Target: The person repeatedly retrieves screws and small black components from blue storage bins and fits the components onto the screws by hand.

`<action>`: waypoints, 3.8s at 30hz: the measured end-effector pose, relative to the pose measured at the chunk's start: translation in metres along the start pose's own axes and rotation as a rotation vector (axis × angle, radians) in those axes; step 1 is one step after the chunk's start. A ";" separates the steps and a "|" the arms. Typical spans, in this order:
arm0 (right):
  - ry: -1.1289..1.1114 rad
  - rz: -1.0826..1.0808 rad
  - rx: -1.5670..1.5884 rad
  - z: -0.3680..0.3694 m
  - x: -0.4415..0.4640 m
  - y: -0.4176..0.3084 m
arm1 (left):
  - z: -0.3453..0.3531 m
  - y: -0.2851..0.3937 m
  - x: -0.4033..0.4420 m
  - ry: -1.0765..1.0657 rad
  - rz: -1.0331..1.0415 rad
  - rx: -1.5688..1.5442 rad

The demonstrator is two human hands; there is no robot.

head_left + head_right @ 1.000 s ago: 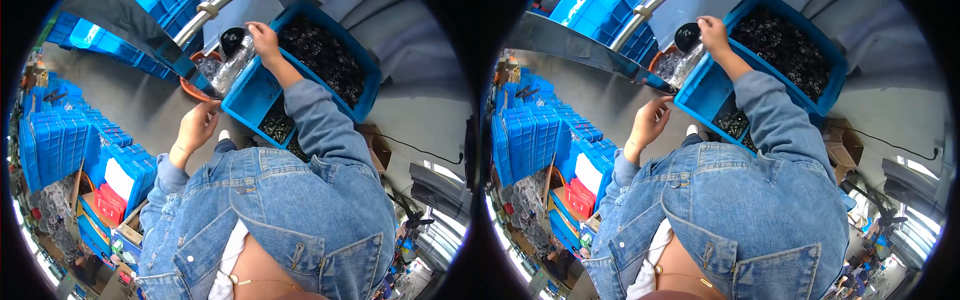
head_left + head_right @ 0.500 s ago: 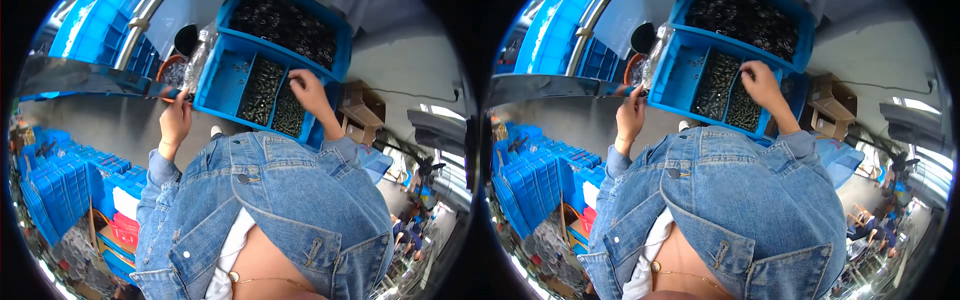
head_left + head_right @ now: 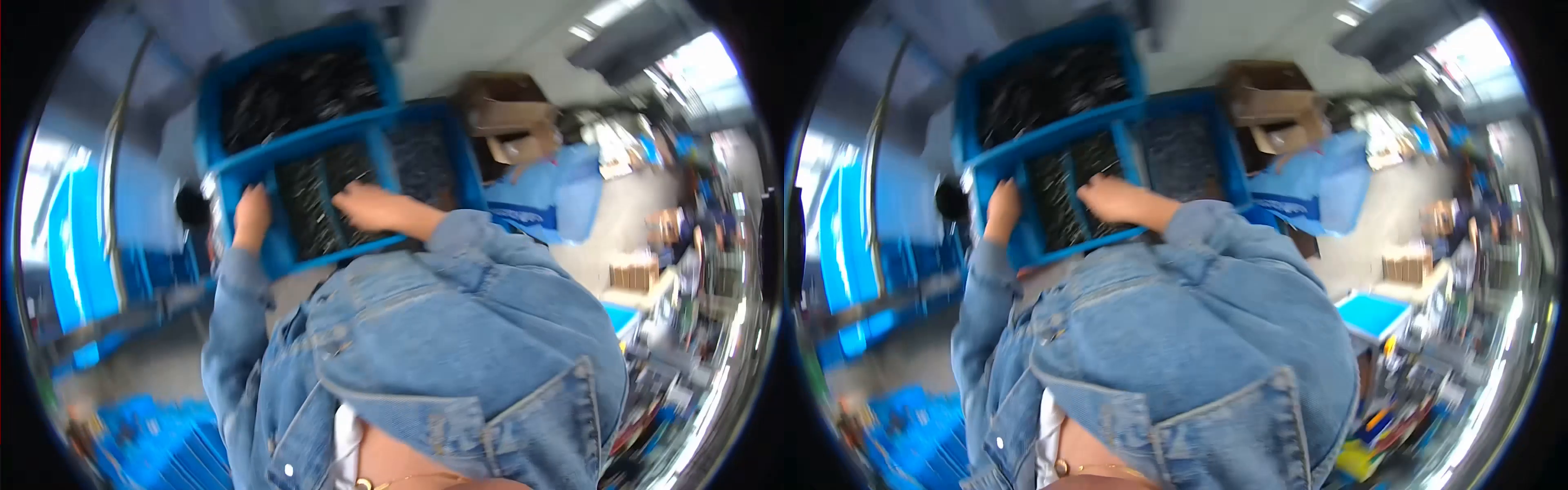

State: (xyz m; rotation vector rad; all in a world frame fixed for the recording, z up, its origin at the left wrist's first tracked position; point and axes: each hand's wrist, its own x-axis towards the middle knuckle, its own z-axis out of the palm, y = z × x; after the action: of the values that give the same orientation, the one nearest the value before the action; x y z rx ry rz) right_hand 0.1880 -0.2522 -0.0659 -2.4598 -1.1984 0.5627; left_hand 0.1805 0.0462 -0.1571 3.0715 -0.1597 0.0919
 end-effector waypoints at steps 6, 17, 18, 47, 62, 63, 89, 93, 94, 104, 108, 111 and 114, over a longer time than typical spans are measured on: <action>-0.132 0.000 -0.005 0.001 0.011 0.002 | -0.010 -0.011 0.006 -0.139 -0.206 -0.184; 0.164 -0.017 0.084 -0.003 -0.013 0.000 | -0.047 0.011 0.018 -0.123 -0.120 -0.409; 0.162 -0.018 0.081 -0.002 -0.013 0.001 | -0.043 0.007 0.020 -0.154 -0.151 -0.399; -0.174 0.064 2.019 -0.095 0.013 0.044 | -0.117 0.024 -0.027 0.086 -0.705 -2.174; 0.043 0.002 -0.153 -0.076 0.241 0.108 | -0.118 0.030 -0.044 0.259 -0.823 -2.383; 0.043 -0.002 -0.172 -0.074 0.242 0.106 | -0.118 0.030 -0.047 0.271 -0.844 -2.331; -0.053 0.562 2.474 -0.033 -0.024 0.010 | -0.083 0.087 0.027 -0.008 -0.003 0.207; -0.008 0.519 2.471 -0.031 -0.040 0.008 | -0.088 0.080 0.033 -0.036 0.007 0.306; 0.013 0.509 2.471 -0.030 -0.043 0.007 | -0.088 0.079 0.034 -0.038 0.029 0.324; 0.075 0.499 2.530 -0.020 -0.058 -0.003 | -0.093 0.074 0.048 -0.126 0.286 0.437; 0.122 0.496 2.558 -0.014 -0.053 -0.002 | -0.106 0.065 0.045 -0.160 0.212 0.213; 0.240 0.529 2.529 -0.008 -0.044 -0.006 | -0.162 0.101 0.031 -0.183 0.215 -0.201; 0.293 0.588 2.471 -0.011 -0.033 -0.017 | -0.183 0.139 0.016 -0.162 0.489 -0.450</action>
State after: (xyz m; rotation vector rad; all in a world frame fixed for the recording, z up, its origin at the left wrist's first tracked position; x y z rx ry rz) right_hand 0.1633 -0.2700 -0.0423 -0.4300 0.5712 0.8222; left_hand 0.1713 -0.0809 0.0350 2.5269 -0.8133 -0.1502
